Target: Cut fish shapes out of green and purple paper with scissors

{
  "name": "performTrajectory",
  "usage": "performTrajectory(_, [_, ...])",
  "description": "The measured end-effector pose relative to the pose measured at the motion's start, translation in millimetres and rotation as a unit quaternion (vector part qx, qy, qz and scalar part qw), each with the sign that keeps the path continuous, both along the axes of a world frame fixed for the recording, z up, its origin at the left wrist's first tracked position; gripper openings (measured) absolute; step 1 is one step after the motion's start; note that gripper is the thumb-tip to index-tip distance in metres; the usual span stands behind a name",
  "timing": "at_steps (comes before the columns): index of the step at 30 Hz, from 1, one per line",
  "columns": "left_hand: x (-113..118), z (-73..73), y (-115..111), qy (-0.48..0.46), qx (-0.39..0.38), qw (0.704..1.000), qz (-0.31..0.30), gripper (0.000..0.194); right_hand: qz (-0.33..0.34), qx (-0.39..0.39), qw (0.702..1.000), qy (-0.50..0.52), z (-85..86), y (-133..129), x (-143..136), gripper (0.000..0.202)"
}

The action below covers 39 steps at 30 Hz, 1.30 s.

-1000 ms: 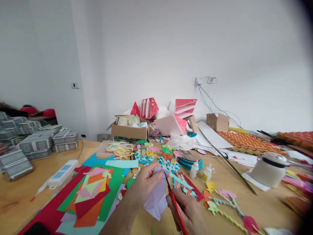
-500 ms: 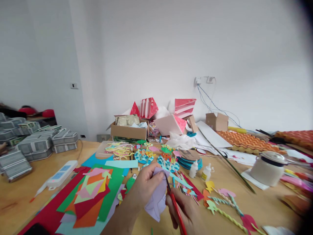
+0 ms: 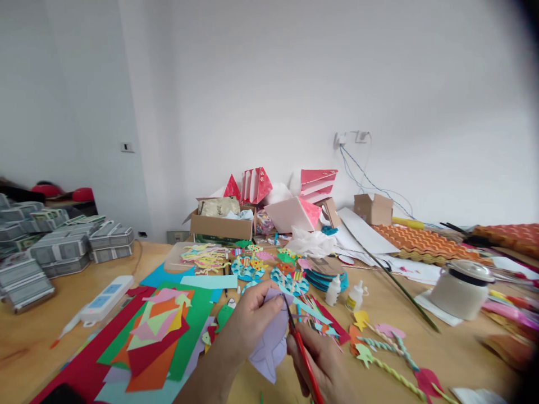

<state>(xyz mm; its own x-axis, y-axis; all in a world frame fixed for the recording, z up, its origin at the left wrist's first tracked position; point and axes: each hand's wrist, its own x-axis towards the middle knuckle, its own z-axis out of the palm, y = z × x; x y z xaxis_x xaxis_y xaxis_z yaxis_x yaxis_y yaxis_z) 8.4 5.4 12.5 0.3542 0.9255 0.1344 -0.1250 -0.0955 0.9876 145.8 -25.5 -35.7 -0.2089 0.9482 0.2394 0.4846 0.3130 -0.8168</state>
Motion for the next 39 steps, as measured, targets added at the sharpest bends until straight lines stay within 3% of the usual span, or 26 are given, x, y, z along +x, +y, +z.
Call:
performTrajectory(14, [-3, -2.7, 2, 0.004, 0.003, 1.000, -0.024, 0.020, -0.011, -0.016, 0.999, 0.029, 0.8, -2, -4, 0.039])
performTrajectory(22, [-7, -0.4, -1, 0.008, 0.000, 0.999, -0.031, 0.021, -0.014, 0.014, 0.999, 0.036, 0.6, -4, -6, 0.038])
performTrajectory(31, [-12, 3.7, -10, 0.067, 0.057, 0.993, -0.079, 0.015, 0.008, -0.032, 0.994, 0.108, 12.9, -24, -1, 0.037])
performTrajectory(34, [-14, 6.3, -12, 0.107, 0.082, 0.986, -0.098, 0.017, -0.016, -0.056, 0.990, 0.130, 6.4, -39, 8, 0.041])
performTrajectory(37, [-18, 7.2, -12, 0.092, 0.068, 0.988, -0.100, 0.014, -0.024, -0.169, 0.978, 0.120, -11.4, -60, 17, 0.046])
performTrajectory(39, [-20, 6.6, -10, 0.075, 0.051, 0.991, -0.100, 0.013, -0.085, -0.203, 0.972, 0.088, -24.0, -73, 23, 0.048])
